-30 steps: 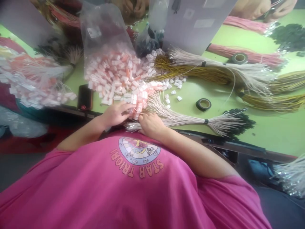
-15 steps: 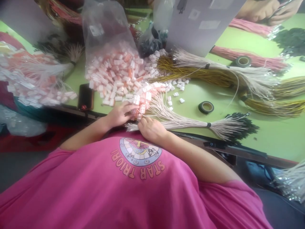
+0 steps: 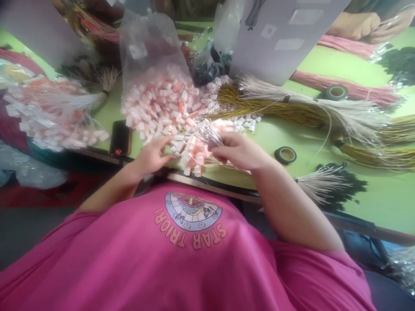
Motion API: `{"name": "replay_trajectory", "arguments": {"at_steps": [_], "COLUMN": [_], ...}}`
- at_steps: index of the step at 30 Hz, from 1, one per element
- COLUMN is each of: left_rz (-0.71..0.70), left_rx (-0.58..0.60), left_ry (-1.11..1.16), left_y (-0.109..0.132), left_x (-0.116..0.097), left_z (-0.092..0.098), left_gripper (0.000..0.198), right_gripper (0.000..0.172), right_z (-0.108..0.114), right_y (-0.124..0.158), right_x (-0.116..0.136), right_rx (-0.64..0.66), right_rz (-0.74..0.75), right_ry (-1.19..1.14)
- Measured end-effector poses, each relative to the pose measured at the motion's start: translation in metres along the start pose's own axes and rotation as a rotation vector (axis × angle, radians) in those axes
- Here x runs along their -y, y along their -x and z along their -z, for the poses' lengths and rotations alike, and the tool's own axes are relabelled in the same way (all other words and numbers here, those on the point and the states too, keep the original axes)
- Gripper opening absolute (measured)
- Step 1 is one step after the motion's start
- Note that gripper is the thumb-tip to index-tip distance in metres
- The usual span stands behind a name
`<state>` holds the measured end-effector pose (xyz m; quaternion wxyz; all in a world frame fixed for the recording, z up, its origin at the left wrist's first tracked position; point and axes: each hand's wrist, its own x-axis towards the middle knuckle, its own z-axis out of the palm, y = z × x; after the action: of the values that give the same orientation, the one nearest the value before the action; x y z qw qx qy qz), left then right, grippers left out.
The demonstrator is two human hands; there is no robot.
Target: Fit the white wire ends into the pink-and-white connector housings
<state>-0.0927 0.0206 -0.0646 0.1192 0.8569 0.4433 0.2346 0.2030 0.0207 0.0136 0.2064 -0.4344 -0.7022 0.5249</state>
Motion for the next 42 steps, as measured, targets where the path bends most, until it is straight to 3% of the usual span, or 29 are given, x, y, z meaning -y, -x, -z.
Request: {"name": "replay_trajectory", "arguments": {"at_steps": [3,6,8,13,16,18,22,25,28,35,42], "left_rz": [0.151,0.119,0.082,0.039,0.126,0.217,0.385,0.556,0.614,0.577,0.583], "left_rx": [-0.029,0.089,0.102,-0.029,-0.188,-0.206,-0.015,0.154,0.219,0.039,0.083], "left_ry": [-0.221,-0.271,-0.245,-0.196,0.063,0.387,1.034,1.352,1.438,1.388,1.329], "left_y": [0.008,0.012,0.011,0.002,-0.007,-0.014,-0.028,-0.032,-0.031,-0.03,-0.027], "left_x": [0.019,0.03,0.033,0.028,0.012,-0.004,-0.04,-0.059,-0.068,-0.07,-0.073], "left_z": [0.018,0.022,0.018,0.013,0.012,0.008,-0.003,-0.005,-0.003,-0.011,-0.01], "left_gripper": [0.035,0.023,0.023,0.024,0.021,0.022,0.035,0.038,0.033,0.026,0.032], "right_gripper": [0.013,0.004,0.006,0.013,0.01,0.014,0.018,0.017,0.015,0.016,0.011], "right_z": [-0.016,-0.025,-0.027,-0.028,-0.029,-0.029,-0.03,-0.033,-0.036,-0.039,-0.043], "right_y": [-0.015,-0.021,-0.021,-0.02,-0.018,-0.016,-0.013,-0.012,-0.012,-0.008,-0.008], "right_x": [-0.016,-0.023,-0.026,-0.029,-0.027,-0.026,-0.024,-0.025,-0.026,-0.023,-0.022], "right_rx": [-0.02,-0.097,-0.113,-0.132,-0.135,-0.137,-0.161,-0.202,-0.266,-0.314,-0.305], "right_rz": [-0.014,0.041,0.066,0.032,0.029,0.03,0.068,0.111,0.17,0.091,0.095], "right_ry": [-0.025,-0.038,-0.029,-0.069,-0.076,-0.055,-0.076,-0.058,-0.006,0.131,0.192]}}
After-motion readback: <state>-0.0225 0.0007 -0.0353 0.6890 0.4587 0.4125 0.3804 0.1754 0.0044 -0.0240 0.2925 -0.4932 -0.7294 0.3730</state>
